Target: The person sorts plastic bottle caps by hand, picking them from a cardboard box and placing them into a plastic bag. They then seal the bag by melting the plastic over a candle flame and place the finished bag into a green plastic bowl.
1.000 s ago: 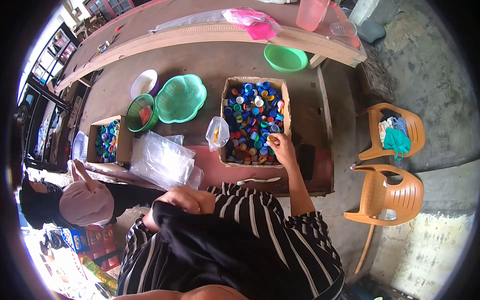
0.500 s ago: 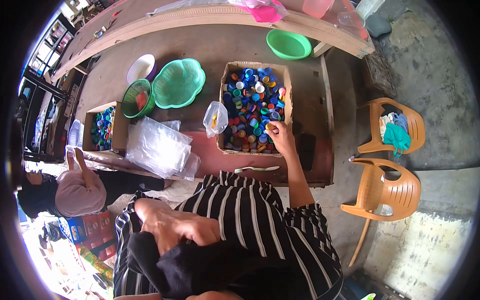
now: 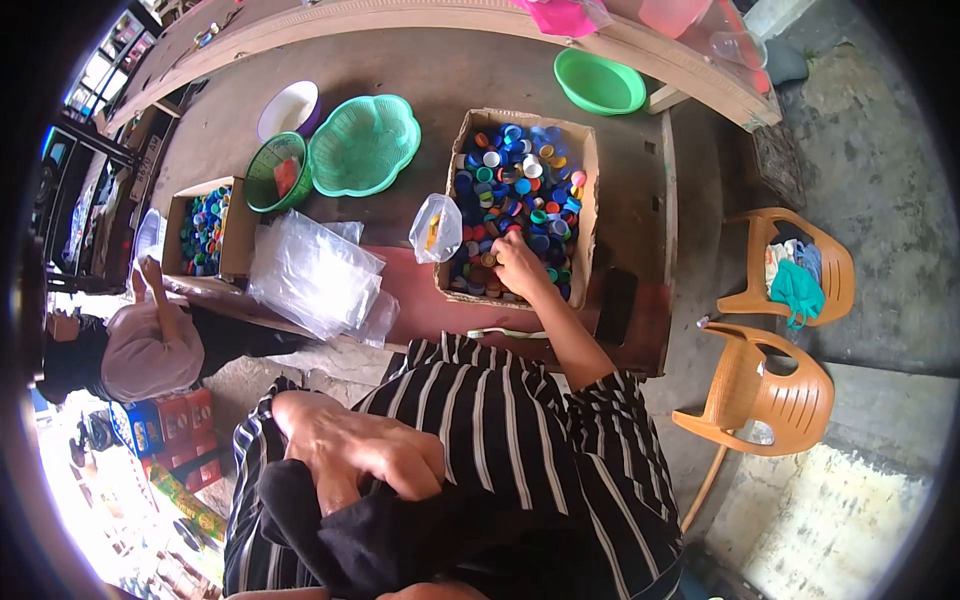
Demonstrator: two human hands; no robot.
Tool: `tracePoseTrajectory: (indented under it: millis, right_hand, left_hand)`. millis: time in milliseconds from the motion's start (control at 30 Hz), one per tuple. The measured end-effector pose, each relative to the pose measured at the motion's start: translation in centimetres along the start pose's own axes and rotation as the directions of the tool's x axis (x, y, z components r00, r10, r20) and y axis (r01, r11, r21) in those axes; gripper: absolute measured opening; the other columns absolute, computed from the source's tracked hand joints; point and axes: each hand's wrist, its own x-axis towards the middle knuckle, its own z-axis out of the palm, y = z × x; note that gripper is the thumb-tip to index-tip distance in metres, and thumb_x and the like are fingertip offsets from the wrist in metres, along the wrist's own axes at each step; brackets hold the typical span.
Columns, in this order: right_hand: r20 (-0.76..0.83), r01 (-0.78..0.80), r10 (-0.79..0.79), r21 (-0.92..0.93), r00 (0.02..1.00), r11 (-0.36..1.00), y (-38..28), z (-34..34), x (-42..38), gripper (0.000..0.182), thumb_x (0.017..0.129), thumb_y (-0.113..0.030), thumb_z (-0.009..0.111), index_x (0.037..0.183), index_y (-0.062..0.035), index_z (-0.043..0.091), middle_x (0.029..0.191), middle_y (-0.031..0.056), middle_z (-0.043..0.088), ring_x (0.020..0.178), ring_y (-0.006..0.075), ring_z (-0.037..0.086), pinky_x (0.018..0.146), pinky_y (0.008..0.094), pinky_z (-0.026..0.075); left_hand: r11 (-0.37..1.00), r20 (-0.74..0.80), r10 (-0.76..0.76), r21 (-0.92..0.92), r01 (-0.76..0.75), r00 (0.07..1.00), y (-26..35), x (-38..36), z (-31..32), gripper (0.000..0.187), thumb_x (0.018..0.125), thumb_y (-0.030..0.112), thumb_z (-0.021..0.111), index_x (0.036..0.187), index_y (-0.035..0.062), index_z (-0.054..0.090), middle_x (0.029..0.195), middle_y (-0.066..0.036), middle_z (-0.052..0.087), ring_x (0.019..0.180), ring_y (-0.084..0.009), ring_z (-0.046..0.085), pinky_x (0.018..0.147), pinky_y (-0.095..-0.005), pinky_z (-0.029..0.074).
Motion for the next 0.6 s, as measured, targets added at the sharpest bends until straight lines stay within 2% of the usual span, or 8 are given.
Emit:
tracePoseTrajectory:
  millis: [167, 233, 300, 400, 433, 467, 533, 600]
  right_hand:
    - [0.004, 0.089, -0.092, -0.306, 0.996, 0.948, -1.0, 1.6, 1.5, 0.015, 0.078, 0.006, 0.059, 0.092, 0.0021, 0.059, 0.104, 0.0212, 0.049, 0.102, 0.0392, 0.058, 0.084, 0.0426, 0.051]
    - [0.029, 0.118, -0.114, -0.282, 0.993, 0.952, -0.6, 1.4, 1.5, 0.013, 0.077, 0.005, 0.06, 0.09, 0.0023, 0.06, 0.103, 0.0211, 0.049, 0.101, 0.039, 0.058, 0.084, 0.0438, 0.051]
    - [-0.005, 0.156, -0.161, -0.237, 0.987, 0.959, 1.0, 1.4, 1.4, 0.011, 0.078, -0.001, 0.066, 0.088, 0.0017, 0.061, 0.1, 0.0183, 0.051, 0.096, 0.0365, 0.059, 0.08, 0.0428, 0.05]
    - [0.03, 0.053, -0.056, 0.109, 0.998, 0.993, 1.6, -0.9, 1.1, 0.014, 0.085, -0.012, 0.069, 0.091, -0.0001, 0.065, 0.095, 0.0149, 0.055, 0.097, 0.031, 0.06, 0.079, 0.0391, 0.049]
    - [0.053, -0.018, 0.003, 0.298, 0.999, 0.954, 1.9, -1.4, 0.9, 0.019, 0.087, -0.019, 0.072, 0.094, -0.0019, 0.066, 0.092, 0.0082, 0.06, 0.087, 0.0199, 0.061, 0.075, 0.0318, 0.048]
    - [0.101, -0.115, 0.079, 0.44, 0.992, 0.891, 2.2, -1.9, 0.6, 0.02, 0.088, -0.02, 0.071, 0.096, -0.0022, 0.065, 0.089, 0.0057, 0.059, 0.082, 0.0161, 0.058, 0.072, 0.0296, 0.047]
    - [0.226, -0.299, 0.197, 0.671, 0.954, 0.679, 0.7, -4.1, -0.5, 0.022, 0.09, -0.021, 0.071, 0.099, -0.0027, 0.063, 0.085, 0.0008, 0.059, 0.074, 0.0085, 0.053, 0.066, 0.0252, 0.045]
    - [0.077, -0.204, 0.225, 0.754, 0.971, 0.625, -1.0, -5.0, -1.2, 0.017, 0.092, -0.015, 0.069, 0.101, -0.0032, 0.061, 0.082, -0.0029, 0.056, 0.071, 0.0047, 0.049, 0.064, 0.021, 0.041]
  left_hand:
    - [0.996, -0.114, 0.077, 0.058, -0.071, 0.991, 0.0, 0.0, -1.3, 0.051, 0.098, 0.048, 0.046, 0.107, -0.0001, 0.06, 0.113, -0.025, 0.046, 0.098, -0.0413, 0.051, 0.08, -0.0475, 0.045]
    - [0.997, -0.201, 0.006, 0.078, 0.01, 0.98, -1.5, -1.8, -2.1, 0.043, 0.095, 0.039, 0.056, 0.106, -0.0017, 0.059, 0.112, -0.024, 0.049, 0.102, -0.0412, 0.053, 0.083, -0.046, 0.046]
    - [0.956, -0.291, -0.157, 0.194, 0.219, 0.944, -1.0, -2.5, -3.5, 0.035, 0.089, 0.028, 0.064, 0.108, -0.0022, 0.06, 0.112, -0.023, 0.052, 0.107, -0.0395, 0.054, 0.087, -0.0442, 0.046]
    - [0.729, -0.419, -0.395, 0.399, 0.557, 0.817, -0.9, -4.7, -5.7, 0.04, 0.077, 0.008, 0.071, 0.115, -0.0005, 0.062, 0.115, -0.017, 0.056, 0.113, -0.0344, 0.054, 0.091, -0.0419, 0.047]
    - [0.563, -0.524, -0.418, 0.491, 0.665, 0.742, -1.5, -5.9, -5.5, 0.037, 0.075, -0.001, 0.073, 0.111, 0.0028, 0.066, 0.109, -0.011, 0.059, 0.106, -0.0259, 0.058, 0.091, -0.0384, 0.048]
    - [0.481, -0.601, -0.353, 0.541, 0.69, 0.717, -2.2, -7.2, -5.7, 0.039, 0.073, -0.004, 0.074, 0.11, 0.005, 0.066, 0.107, -0.009, 0.059, 0.101, -0.0227, 0.06, 0.085, -0.0351, 0.05]
    - [0.368, -0.776, -0.298, 0.445, 0.817, 0.556, -2.8, -9.6, -6.1, 0.034, 0.077, 0.001, 0.073, 0.11, 0.0054, 0.066, 0.106, -0.009, 0.06, 0.09, -0.0183, 0.063, 0.074, -0.0315, 0.051]
    - [0.309, -0.89, -0.101, 0.397, 0.864, 0.445, -3.8, -10.2, -6.6, 0.03, 0.081, 0.006, 0.072, 0.111, 0.0058, 0.066, 0.106, -0.009, 0.059, 0.081, -0.0158, 0.062, 0.068, -0.0295, 0.05]
